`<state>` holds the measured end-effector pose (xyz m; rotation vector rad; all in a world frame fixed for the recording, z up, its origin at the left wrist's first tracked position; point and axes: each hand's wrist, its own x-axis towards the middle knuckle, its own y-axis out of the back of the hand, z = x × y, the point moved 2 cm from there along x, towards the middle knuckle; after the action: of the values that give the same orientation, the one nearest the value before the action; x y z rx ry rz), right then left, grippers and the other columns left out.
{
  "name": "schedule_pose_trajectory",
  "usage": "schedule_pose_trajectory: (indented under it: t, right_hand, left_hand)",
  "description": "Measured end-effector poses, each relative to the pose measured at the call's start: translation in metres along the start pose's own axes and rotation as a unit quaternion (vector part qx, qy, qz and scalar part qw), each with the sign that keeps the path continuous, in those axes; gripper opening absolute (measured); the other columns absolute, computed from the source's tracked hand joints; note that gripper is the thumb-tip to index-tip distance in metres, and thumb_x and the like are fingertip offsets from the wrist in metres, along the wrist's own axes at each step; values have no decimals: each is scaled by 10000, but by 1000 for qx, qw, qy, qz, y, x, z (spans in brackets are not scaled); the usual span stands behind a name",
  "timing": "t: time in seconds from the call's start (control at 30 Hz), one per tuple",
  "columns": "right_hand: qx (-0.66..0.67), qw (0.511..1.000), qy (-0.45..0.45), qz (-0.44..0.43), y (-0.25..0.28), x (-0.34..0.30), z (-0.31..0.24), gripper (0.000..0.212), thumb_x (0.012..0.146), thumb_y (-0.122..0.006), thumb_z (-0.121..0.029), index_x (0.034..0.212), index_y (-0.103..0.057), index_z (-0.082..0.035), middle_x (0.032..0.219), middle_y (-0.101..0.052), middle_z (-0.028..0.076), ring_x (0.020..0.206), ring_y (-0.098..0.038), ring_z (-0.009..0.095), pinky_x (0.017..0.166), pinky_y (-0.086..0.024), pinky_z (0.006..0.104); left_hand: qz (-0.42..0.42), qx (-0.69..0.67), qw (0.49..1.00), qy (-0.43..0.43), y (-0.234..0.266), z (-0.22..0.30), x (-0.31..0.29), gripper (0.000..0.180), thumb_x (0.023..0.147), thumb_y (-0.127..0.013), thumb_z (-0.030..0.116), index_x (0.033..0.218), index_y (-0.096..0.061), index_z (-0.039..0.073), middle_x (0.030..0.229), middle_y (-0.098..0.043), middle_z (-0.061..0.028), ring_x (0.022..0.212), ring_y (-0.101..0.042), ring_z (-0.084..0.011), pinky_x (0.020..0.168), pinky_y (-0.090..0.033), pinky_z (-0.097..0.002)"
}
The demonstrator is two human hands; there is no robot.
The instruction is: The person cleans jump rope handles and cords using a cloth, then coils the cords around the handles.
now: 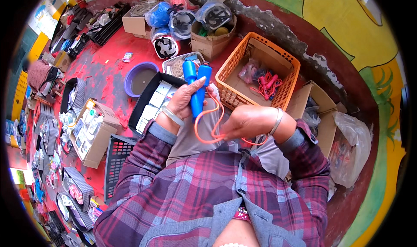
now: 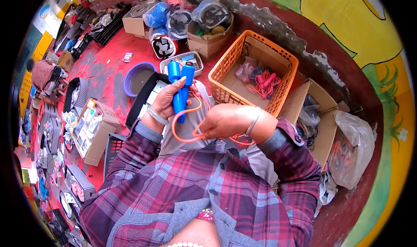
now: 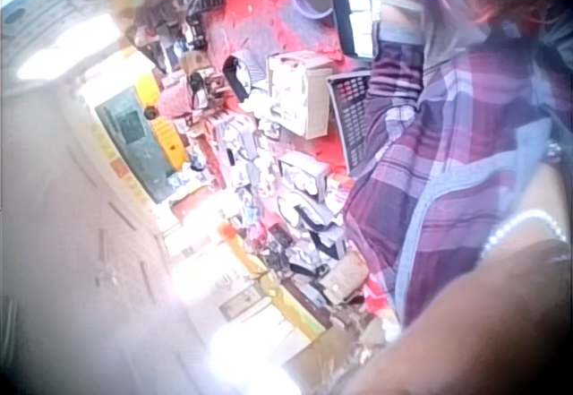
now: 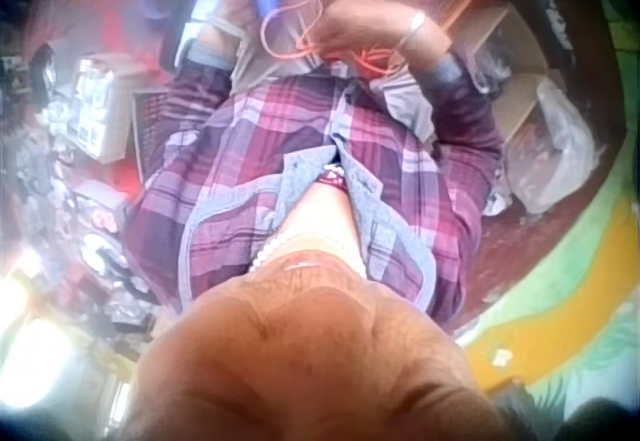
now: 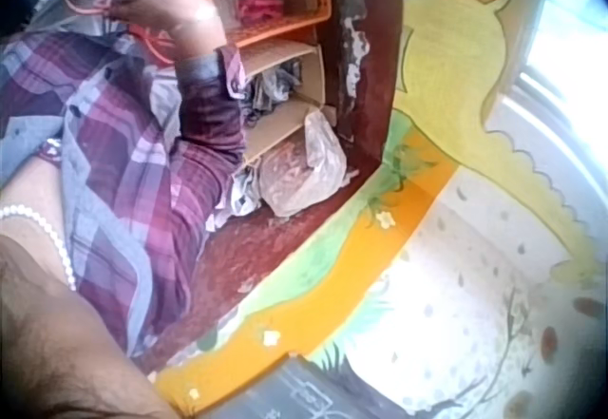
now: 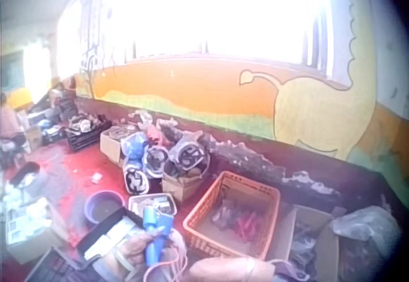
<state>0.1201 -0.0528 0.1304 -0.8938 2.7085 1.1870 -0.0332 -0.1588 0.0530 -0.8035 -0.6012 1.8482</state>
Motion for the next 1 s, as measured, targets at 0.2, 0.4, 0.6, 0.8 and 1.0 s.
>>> schedule_pose_trajectory:
  t: [0.2, 0.4, 0.6, 0.8, 1.0]
  right_hand:
    - [-289, 955, -62, 3, -25, 12, -13, 99, 701, -561, -157, 688, -614, -75, 680, -609, 110, 654, -610, 303, 542, -483, 401]
    - [-230, 933, -202, 188, 2, 9, -22, 234, 662, -647, -313, 600, -634, -88, 605, -588, 87, 621, -610, 272, 536, -483, 379]
    - [-217, 924, -126, 290, -5, 2, -10, 277, 666, -661, -367, 680, -664, -91, 654, -615, 96, 658, -617, 276, 572, -487, 384]
    - [-260, 904, -96, 326, -1, -1, -6, 184, 671, -639, -276, 656, -627, -93, 668, -593, 79, 691, -606, 265, 582, -482, 382]
    - [-267, 898, 15, 348, 1, -16, 9, 66, 682, -607, -134, 730, -577, -98, 655, -556, 60, 687, -586, 261, 620, -466, 370]
  left_hand:
    - [-10, 282, 959, 19, -25, 9, -4, 401, 730, -728, 292, 1000, -557, 49, 865, -572, -17, 775, -528, -96, 685, -420, -232]
    - [-214, 202, 956, 19, -39, -6, -17, 600, 693, -754, 238, 1173, -472, 14, 1028, -561, -42, 925, -537, -123, 815, -435, -268]
    - [-215, 252, 940, 77, -33, -11, -22, 668, 635, -783, 127, 1207, -449, 41, 1043, -563, -35, 908, -552, -122, 775, -458, -247]
    - [-176, 304, 930, 108, -33, -8, -25, 496, 636, -721, 65, 1086, -515, 43, 915, -574, -17, 790, -558, -110, 694, -463, -236]
    - [-105, 292, 946, 92, -46, -4, -27, 398, 601, -610, 18, 993, -542, 14, 836, -571, -36, 730, -566, -125, 638, -466, -240]
